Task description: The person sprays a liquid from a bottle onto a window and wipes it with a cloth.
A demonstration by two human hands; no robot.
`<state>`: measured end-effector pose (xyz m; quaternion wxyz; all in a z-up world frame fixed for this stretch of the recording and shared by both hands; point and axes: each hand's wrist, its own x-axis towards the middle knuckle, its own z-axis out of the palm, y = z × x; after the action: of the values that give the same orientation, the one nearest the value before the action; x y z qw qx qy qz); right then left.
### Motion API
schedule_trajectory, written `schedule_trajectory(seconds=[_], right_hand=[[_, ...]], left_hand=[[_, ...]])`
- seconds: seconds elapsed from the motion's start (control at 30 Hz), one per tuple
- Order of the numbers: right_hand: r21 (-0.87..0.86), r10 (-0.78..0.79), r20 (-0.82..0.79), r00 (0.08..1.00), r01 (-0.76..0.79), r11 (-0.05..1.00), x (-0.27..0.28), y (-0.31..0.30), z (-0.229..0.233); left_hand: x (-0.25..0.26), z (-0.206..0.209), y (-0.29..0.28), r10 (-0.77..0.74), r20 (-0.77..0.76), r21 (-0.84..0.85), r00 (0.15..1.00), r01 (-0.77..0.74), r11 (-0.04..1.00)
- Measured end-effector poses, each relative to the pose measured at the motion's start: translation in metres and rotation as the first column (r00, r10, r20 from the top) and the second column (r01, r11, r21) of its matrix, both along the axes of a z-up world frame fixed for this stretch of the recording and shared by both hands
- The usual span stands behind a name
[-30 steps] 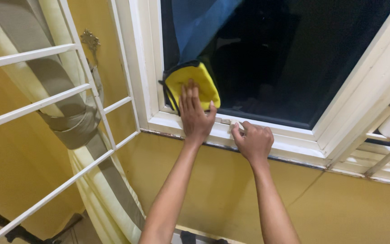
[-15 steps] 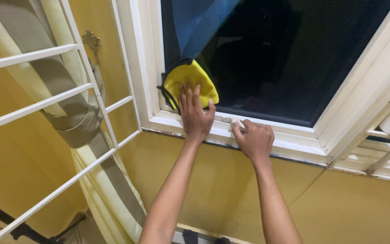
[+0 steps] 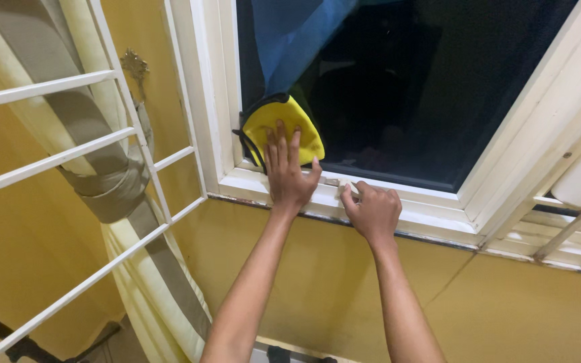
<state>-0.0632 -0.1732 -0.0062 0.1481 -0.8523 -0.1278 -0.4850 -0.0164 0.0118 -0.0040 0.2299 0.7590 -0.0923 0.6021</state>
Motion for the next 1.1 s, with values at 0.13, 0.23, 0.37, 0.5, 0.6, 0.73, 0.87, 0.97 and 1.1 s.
schedule_trajectory(seconds=[0.13,0.23,0.37,0.5,0.6,0.73,0.87,0.97,1.1], right_hand=[[0.026,0.042,0.012,0.999,-0.042,0.999,0.001,0.0,0.0],[0.029,0.035,0.052,0.998,-0.037,0.999,0.001,-0.001,0.0],[0.018,0.002,0.055,0.999,-0.003,1.0,-0.001,0.0,0.002],[0.01,-0.018,0.083,0.996,0.017,1.0,-0.002,0.002,0.004],[0.005,0.007,0.094,0.996,-0.007,1.0,-0.002,0.0,0.003],[-0.005,-0.027,0.077,0.997,0.027,1.0,0.0,0.001,0.003],[0.0,-0.006,0.07,0.998,0.006,1.0,-0.001,0.0,0.004],[0.018,0.005,0.096,0.995,-0.007,1.0,-0.003,0.001,0.004],[0.016,0.01,0.128,0.992,-0.012,1.0,-0.003,0.001,0.004]], left_hand=[[-0.008,0.003,0.0,-0.064,-0.045,0.202,0.997,0.072,0.977],[-0.005,0.004,0.0,-0.033,-0.058,0.116,0.998,0.04,0.992],[0.002,0.008,-0.004,0.025,0.009,-0.106,1.0,-0.024,0.994],[-0.004,0.005,-0.01,-0.034,0.02,0.17,0.999,0.03,0.985],[-0.006,0.002,-0.001,-0.068,-0.032,0.388,0.997,0.075,0.918],[-0.001,0.017,0.004,0.018,-0.096,0.093,0.995,-0.009,0.996],[0.005,0.047,-0.007,-0.078,-0.174,-0.359,0.982,0.01,0.933],[0.003,0.058,-0.027,-0.045,-0.183,-0.288,0.982,-0.01,0.958],[-0.013,0.044,-0.037,-0.025,-0.094,0.195,0.995,0.043,0.98]])
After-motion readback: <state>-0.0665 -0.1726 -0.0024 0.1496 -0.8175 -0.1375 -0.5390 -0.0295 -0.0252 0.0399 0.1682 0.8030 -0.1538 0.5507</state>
